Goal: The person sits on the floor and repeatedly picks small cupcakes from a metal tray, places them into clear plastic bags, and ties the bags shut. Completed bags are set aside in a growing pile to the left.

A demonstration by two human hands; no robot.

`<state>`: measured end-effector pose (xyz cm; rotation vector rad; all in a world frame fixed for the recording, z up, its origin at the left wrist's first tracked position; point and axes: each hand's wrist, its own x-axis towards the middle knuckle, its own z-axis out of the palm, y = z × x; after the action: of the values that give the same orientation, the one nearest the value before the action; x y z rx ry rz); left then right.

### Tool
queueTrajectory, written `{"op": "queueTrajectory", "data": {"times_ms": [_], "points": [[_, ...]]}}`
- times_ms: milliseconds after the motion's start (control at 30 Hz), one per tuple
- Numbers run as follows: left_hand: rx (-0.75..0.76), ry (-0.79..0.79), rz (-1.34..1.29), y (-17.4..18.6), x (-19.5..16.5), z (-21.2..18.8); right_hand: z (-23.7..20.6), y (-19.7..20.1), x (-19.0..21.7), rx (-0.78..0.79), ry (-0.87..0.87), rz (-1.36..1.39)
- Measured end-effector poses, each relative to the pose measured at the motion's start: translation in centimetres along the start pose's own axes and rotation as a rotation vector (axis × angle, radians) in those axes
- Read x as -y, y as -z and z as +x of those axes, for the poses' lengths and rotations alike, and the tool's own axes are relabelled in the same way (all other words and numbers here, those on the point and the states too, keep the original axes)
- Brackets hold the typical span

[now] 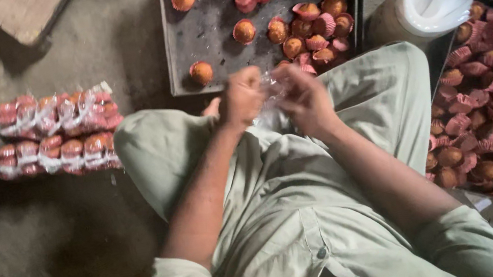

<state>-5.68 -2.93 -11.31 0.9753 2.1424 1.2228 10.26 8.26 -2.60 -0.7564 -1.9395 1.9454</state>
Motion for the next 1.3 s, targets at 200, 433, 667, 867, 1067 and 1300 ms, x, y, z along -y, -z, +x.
{"op": "queueTrajectory", "data": {"times_ms": [200, 433, 667, 867, 1067, 1300], "points": [[-0.224, -0.096, -0.326, 0.9, -2.2, 0.5, 1.3, 1.4, -3.3, -0.145, 0.495, -0.758], [0.076, -0.345, -0.057, -0.6, -3.5, -2.9, 1.6, -0.1, -1.9, -0.054, 0.393, -1.249], [-0.406, 0.068, 0.319, 6.4, 2.0, 3.9, 9.5, 5.3, -2.2, 0.154, 0.150, -0.727], [-0.516, 0.177, -0.999, 7.2, 3.9, 7.0, 16.9, 7.6, -7.5, -0.174, 0.345, -1.124], [-0.223, 0.575, 0.492, 3.1, 5.8, 7.4, 17.2, 3.7, -9.3, -0.139, 0.377, -1.014], [-0.256, 0.414, 0.519, 1.0, 9.4, 8.7, 17.1, 1.4, -9.1, -0.115, 0.397, -1.063]]}}
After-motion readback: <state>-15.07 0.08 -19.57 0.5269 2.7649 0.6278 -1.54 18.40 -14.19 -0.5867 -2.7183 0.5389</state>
